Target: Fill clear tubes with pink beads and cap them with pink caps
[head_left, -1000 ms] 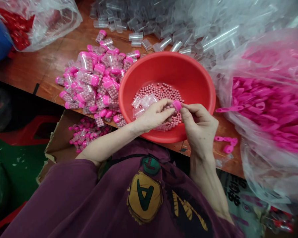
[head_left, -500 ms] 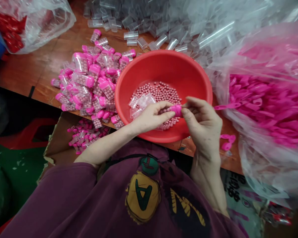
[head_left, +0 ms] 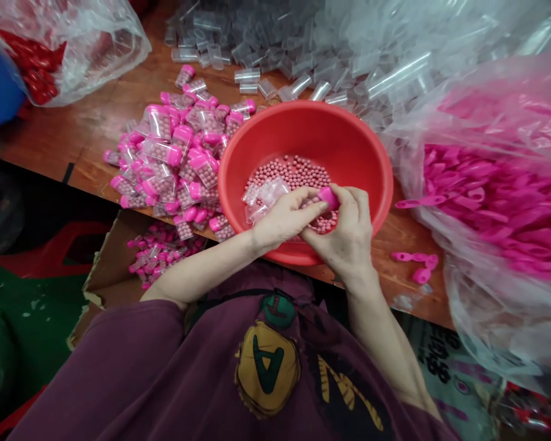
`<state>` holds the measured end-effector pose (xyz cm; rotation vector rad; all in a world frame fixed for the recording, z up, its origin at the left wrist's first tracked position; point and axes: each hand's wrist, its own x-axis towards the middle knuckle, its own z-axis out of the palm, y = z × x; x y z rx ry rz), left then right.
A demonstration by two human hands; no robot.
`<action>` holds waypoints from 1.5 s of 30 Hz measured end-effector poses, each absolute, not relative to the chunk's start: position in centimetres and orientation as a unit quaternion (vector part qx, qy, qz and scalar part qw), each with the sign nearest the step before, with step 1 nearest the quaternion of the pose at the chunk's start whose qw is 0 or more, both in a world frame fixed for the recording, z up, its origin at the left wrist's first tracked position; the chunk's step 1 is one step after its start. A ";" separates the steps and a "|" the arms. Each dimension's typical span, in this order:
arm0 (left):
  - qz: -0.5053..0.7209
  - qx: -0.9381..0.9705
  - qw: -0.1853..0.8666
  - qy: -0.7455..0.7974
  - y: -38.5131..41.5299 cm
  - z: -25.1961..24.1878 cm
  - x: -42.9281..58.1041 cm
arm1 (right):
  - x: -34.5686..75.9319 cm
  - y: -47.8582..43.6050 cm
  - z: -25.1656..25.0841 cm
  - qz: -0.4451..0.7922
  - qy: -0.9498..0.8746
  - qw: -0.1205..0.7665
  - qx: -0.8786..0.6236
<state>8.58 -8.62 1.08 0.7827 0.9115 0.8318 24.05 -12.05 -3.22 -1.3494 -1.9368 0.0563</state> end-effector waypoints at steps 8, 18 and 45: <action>0.361 0.348 0.746 0.438 -8.9 1.7 9.0 | 23.8 -12.0 -2.6 -0.015 -0.776 0.351 -0.523; 0.551 0.539 0.257 0.583 0.1 -0.8 -6.0 | 25.2 -4.1 -0.9 0.225 -0.821 0.153 -0.502; 0.304 0.672 0.428 0.522 -2.3 2.9 -0.6 | 24.2 -8.2 -0.8 0.281 -0.791 0.173 -0.515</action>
